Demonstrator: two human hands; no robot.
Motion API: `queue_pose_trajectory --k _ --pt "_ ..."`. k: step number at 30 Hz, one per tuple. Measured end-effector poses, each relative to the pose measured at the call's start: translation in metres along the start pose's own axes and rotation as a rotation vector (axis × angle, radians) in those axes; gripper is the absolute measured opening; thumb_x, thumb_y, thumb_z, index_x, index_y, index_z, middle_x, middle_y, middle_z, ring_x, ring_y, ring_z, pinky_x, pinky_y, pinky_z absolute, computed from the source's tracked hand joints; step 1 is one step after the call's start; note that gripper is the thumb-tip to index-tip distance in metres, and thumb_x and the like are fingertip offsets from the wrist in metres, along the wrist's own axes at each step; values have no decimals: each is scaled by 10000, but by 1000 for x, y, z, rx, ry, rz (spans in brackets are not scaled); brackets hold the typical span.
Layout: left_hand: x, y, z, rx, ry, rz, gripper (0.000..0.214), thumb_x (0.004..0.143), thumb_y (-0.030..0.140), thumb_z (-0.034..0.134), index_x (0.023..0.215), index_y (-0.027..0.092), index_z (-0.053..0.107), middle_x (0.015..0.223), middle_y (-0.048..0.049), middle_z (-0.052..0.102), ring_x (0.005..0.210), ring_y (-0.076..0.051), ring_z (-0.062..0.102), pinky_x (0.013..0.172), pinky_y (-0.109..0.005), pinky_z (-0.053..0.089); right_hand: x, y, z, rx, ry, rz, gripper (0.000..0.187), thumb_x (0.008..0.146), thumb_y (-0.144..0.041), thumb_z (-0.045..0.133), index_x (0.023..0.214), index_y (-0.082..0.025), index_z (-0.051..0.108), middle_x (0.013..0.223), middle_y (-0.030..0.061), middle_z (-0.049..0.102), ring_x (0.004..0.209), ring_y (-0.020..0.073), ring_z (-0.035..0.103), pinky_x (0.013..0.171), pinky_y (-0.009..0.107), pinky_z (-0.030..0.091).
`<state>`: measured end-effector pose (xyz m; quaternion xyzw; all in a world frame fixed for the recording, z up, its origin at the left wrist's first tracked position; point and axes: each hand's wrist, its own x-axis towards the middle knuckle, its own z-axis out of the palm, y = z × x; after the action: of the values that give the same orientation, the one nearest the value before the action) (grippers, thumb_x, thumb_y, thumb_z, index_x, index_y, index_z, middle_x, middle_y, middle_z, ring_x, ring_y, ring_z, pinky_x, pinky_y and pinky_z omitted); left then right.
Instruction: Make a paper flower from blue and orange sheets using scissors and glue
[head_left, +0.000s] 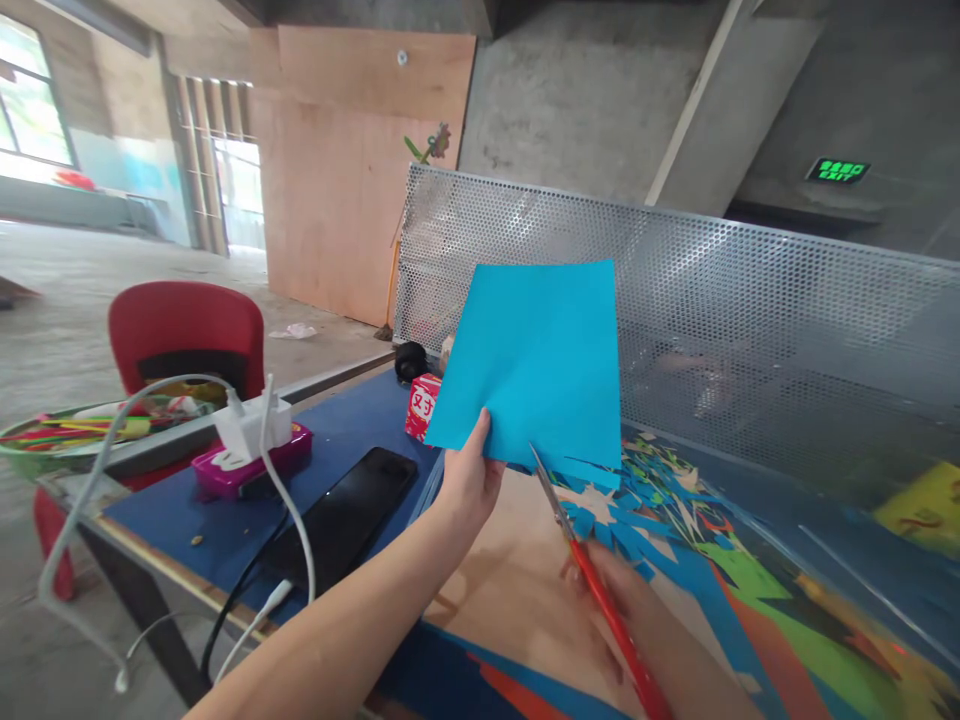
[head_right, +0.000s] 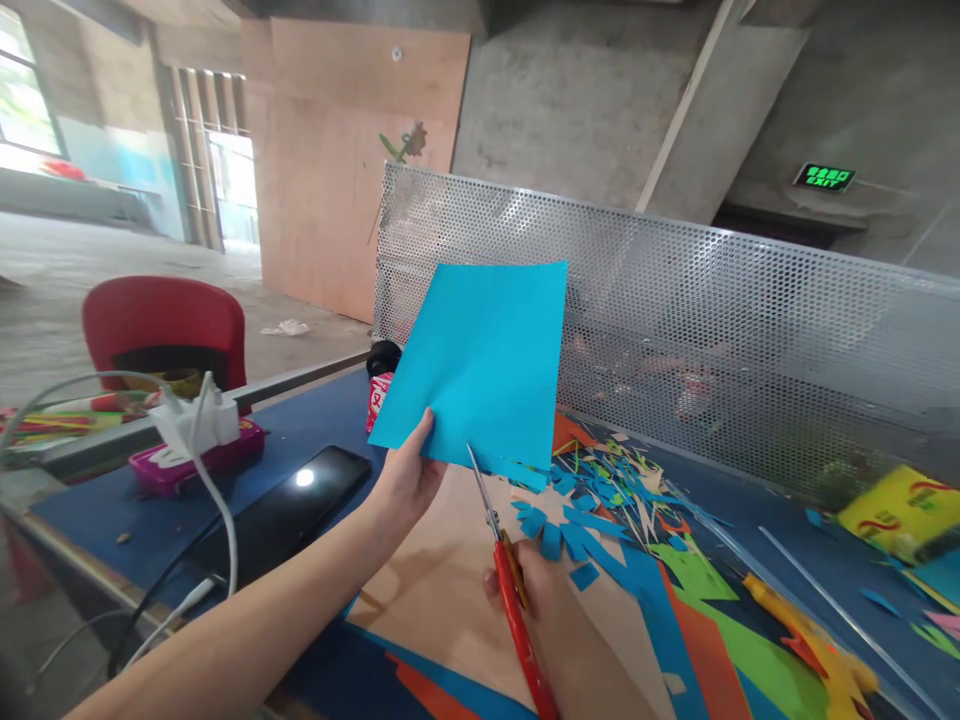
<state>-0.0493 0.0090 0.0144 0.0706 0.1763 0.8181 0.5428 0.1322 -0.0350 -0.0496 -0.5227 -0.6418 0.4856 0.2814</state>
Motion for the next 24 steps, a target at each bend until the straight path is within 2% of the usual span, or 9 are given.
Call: queue_pose_trajectory --k 3,9,13,15,18,20,24 --pt "-2 -2 -1 -1 -34 -15 462 758 115 597 1199 199 487 1139 -99 611 894 -187 640 772 -283 546 -2 -7 -3 20 -7 -4 284 857 -310 489 1113 -189 513 1140 71 526 944 175 548 793 377 472" --pt "-9 -1 1 67 -129 11 552 714 112 646 1227 206 464 1184 -108 581 957 -220 616 832 -316 523 -3 -9 -6 55 -23 22 291 855 -316 492 1108 -173 514 1120 71 536 927 176 554 773 377 480" --pt "-12 -5 -2 211 -159 62 618 655 160 709 1222 230 473 1247 -101 532 1049 -250 564 884 -372 490 -2 -2 0 83 -25 52 312 867 -407 429 1046 -174 534 821 23 591 606 110 567 518 252 485" --pt "-11 -9 -7 331 -166 102 586 634 200 728 1181 203 517 1234 -109 541 1074 -261 545 907 -393 470 -4 0 2 100 -12 54 355 865 -459 388 1040 -188 537 746 9 580 523 105 542 449 238 459" --pt "-8 -17 -15 508 -191 168 493 629 268 727 1088 154 586 1196 -122 567 1072 -266 545 935 -403 442 -8 -2 4 131 13 38 314 865 -380 451 1086 -166 517 952 47 585 739 138 588 627 303 505" --pt "-7 -19 -18 574 -181 191 443 630 294 722 1031 141 613 1170 -125 584 1060 -265 552 937 -405 436 -11 -5 2 153 20 22 304 854 -320 494 1112 -159 506 1089 70 547 894 169 566 748 368 488" --pt "-10 -19 -16 568 -121 187 372 581 259 754 920 153 645 1081 -108 634 1077 -254 542 956 -374 416 -14 -10 0 206 21 -9 313 851 -320 497 1123 -166 504 1127 74 531 941 187 552 781 393 476"
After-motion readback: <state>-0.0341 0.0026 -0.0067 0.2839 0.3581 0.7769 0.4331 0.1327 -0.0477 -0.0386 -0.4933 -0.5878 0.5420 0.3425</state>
